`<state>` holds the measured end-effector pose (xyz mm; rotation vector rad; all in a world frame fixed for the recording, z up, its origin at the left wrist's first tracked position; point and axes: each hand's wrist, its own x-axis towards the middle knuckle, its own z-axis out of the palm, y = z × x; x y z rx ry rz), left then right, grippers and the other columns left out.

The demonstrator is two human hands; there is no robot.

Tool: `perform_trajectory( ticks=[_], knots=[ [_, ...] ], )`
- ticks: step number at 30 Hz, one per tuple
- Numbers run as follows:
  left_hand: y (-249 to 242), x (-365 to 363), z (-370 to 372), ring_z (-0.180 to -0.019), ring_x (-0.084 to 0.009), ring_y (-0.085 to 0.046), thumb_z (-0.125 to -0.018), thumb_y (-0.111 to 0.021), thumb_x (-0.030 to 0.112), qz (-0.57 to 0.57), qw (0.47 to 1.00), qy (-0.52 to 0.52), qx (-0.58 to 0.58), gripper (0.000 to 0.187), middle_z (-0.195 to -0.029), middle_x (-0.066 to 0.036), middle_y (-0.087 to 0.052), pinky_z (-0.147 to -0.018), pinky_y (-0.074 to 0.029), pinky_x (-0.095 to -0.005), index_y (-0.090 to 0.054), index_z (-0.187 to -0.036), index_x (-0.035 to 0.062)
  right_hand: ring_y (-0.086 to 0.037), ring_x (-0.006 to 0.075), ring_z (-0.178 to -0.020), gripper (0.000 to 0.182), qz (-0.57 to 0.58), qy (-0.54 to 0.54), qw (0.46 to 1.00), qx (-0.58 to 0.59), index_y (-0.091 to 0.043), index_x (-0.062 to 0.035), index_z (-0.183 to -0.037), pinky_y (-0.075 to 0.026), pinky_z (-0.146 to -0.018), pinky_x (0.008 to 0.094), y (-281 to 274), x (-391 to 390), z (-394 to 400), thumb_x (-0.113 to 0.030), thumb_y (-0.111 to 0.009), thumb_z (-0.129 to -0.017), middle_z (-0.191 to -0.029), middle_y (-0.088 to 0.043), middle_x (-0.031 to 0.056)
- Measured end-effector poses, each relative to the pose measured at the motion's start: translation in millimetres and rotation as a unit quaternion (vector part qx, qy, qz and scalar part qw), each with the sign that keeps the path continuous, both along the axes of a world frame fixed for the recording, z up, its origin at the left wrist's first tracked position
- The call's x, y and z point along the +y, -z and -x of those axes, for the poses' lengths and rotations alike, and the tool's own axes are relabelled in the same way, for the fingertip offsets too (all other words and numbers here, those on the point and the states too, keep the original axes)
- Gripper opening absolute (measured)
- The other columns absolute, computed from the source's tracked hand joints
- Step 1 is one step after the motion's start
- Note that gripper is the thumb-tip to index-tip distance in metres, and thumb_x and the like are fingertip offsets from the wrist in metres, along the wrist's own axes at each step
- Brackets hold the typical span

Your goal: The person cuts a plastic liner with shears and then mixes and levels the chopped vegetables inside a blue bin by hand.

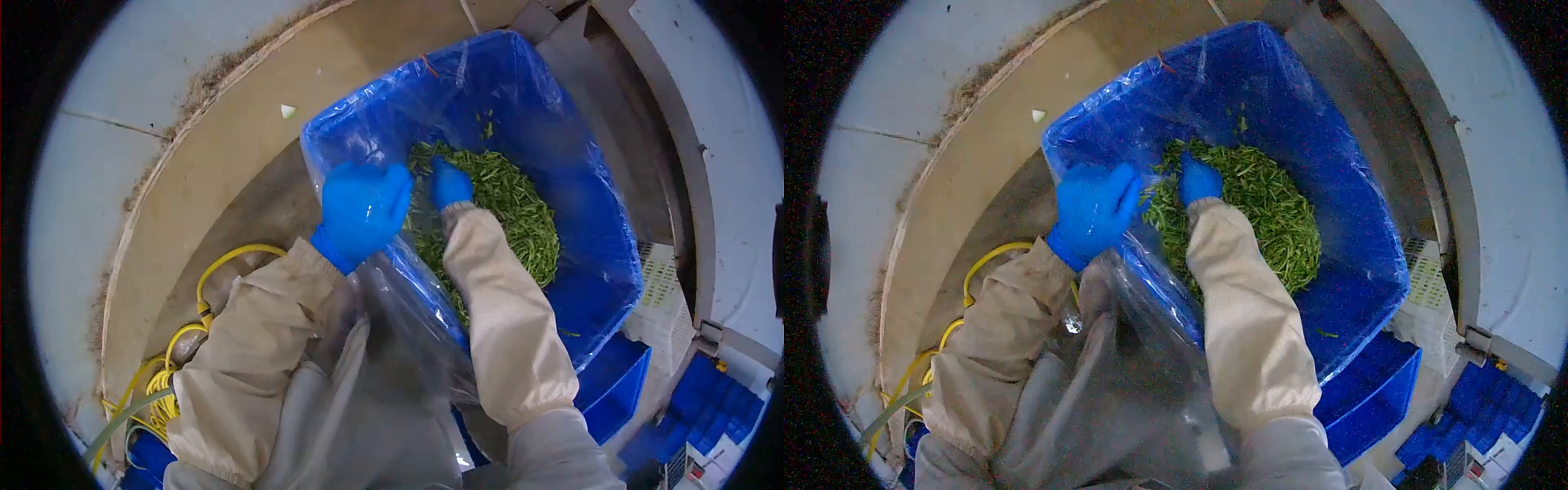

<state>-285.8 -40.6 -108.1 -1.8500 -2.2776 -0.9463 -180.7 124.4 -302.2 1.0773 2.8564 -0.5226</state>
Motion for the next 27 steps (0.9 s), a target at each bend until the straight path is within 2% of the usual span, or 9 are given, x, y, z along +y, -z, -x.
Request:
perform_trajectory(
  ticks=[6, 12, 14, 19, 20, 21, 22, 24, 27],
  knots=[
    [0.6, 1.3, 1.5, -0.053, -0.0316, -0.050, -0.072, -0.056, 0.015, -0.004, 1.000, 0.010, -0.009, 0.006, -0.056, -0.013, -0.050, -0.051, -0.036, -0.0431, -0.053, -0.073, 0.0091, -0.061, 0.0331, -0.074, 0.021, -0.031, -0.038, 0.995, -0.081, -0.060, -0.0085, -0.089, -0.046, -0.061, 0.0471, 8.2, -13.7, 32.1, -0.018, -0.043, -0.083, -0.082, -0.062, 0.0147],
    [4.2, -2.5, -0.8, -0.053, -0.0308, -0.050, -0.075, -0.056, 0.016, 0.019, 1.000, -0.006, 0.014, 0.006, -0.055, -0.013, -0.050, -0.051, -0.036, -0.0427, -0.054, -0.074, 0.0095, -0.061, 0.0321, -0.070, 0.013, 0.118, -0.016, 0.989, 0.085, -0.057, -0.0093, -0.089, -0.049, -0.062, 0.0431, -40.3, -74.2, -60.5, -0.016, -0.049, -0.082, -0.082, -0.063, 0.0147],
    [-0.9, 1.3, -2.2, -0.052, -0.0308, -0.050, -0.076, -0.056, 0.015, -0.015, 1.000, 0.004, 0.003, 0.007, -0.055, -0.012, -0.050, -0.051, -0.036, -0.0423, -0.054, -0.073, 0.0093, -0.060, 0.0243, -0.066, 0.014, 0.566, 0.270, 0.733, 0.265, -0.052, -0.0045, -0.087, -0.048, -0.054, 0.0362, -49.3, -70.9, -96.9, -0.008, -0.057, -0.074, -0.080, -0.061, 0.0116],
    [-9.4, 0.4, -2.8, -0.052, -0.0309, -0.049, -0.076, -0.057, 0.013, -0.003, 1.000, 0.002, -0.014, 0.006, -0.056, -0.013, -0.049, -0.050, -0.036, -0.0412, -0.054, -0.073, 0.0090, -0.059, 0.0187, -0.067, 0.014, 0.465, 0.424, 0.713, 0.309, -0.054, -0.0034, -0.085, -0.045, -0.050, 0.0338, -35.3, -10.6, -206.3, -0.014, -0.057, -0.078, -0.075, -0.060, 0.0100],
    [-8.1, 0.8, -2.9, -0.050, -0.0294, -0.050, -0.076, -0.056, 0.014, -0.009, 1.000, -0.001, -0.008, 0.006, -0.054, -0.012, -0.049, -0.050, -0.036, -0.0404, -0.054, -0.074, 0.0095, -0.059, 0.0253, -0.071, 0.013, 0.224, 0.244, 0.942, 0.055, -0.057, -0.0041, -0.083, -0.047, -0.057, 0.0370, -25.6, 8.4, -227.5, -0.016, -0.055, -0.078, -0.079, -0.060, 0.0132],
    [-6.7, 1.3, -2.9, -0.049, -0.0280, -0.050, -0.075, -0.056, 0.015, -0.015, 1.000, -0.004, -0.002, 0.005, -0.052, -0.011, -0.049, -0.051, -0.036, -0.0396, -0.055, -0.075, 0.0099, -0.059, 0.0319, -0.074, 0.014, -0.063, 0.014, 0.976, -0.210, -0.060, -0.0048, -0.080, -0.048, -0.064, 0.0401, -14.7, 23.3, -239.7, -0.017, -0.052, -0.079, -0.083, -0.061, 0.0164],
    [-5.6, 1.1, -3.1, -0.049, -0.0280, -0.050, -0.075, -0.056, 0.015, -0.014, 1.000, -0.006, -0.002, 0.005, -0.052, -0.011, -0.049, -0.051, -0.036, -0.0396, -0.055, -0.075, 0.0099, -0.059, 0.0319, -0.074, 0.014, -0.063, 0.012, 0.976, -0.210, -0.060, -0.0048, -0.080, -0.048, -0.064, 0.0401, -6.2, 27.2, -238.8, -0.017, -0.052, -0.079, -0.083, -0.061, 0.0164],
    [-4.0, 1.1, -2.1, -0.048, -0.0279, -0.050, -0.075, -0.056, 0.015, -0.014, 1.000, -0.008, 0.007, 0.006, -0.051, -0.011, -0.048, -0.050, -0.035, -0.0397, -0.054, -0.073, 0.0101, -0.059, 0.0319, -0.078, 0.023, 0.073, 0.445, 0.892, 0.017, -0.063, -0.0041, -0.076, -0.046, -0.069, 0.0386, 3.7, 29.7, -231.0, -0.022, -0.049, -0.080, -0.084, -0.061, 0.0189],
    [-5.0, 0.0, -2.8, -0.054, -0.0314, -0.050, -0.076, -0.057, 0.014, 0.010, 1.000, -0.006, -0.008, 0.007, -0.058, -0.013, -0.050, -0.050, -0.036, -0.0418, -0.054, -0.074, 0.0091, -0.058, 0.0346, -0.071, 0.035, -0.076, 0.277, 0.958, -0.012, -0.061, 0.0007, -0.076, -0.045, -0.060, 0.0442, 5.5, 8.8, -211.0, -0.034, -0.062, -0.068, -0.082, -0.062, 0.0202]
  ],
)
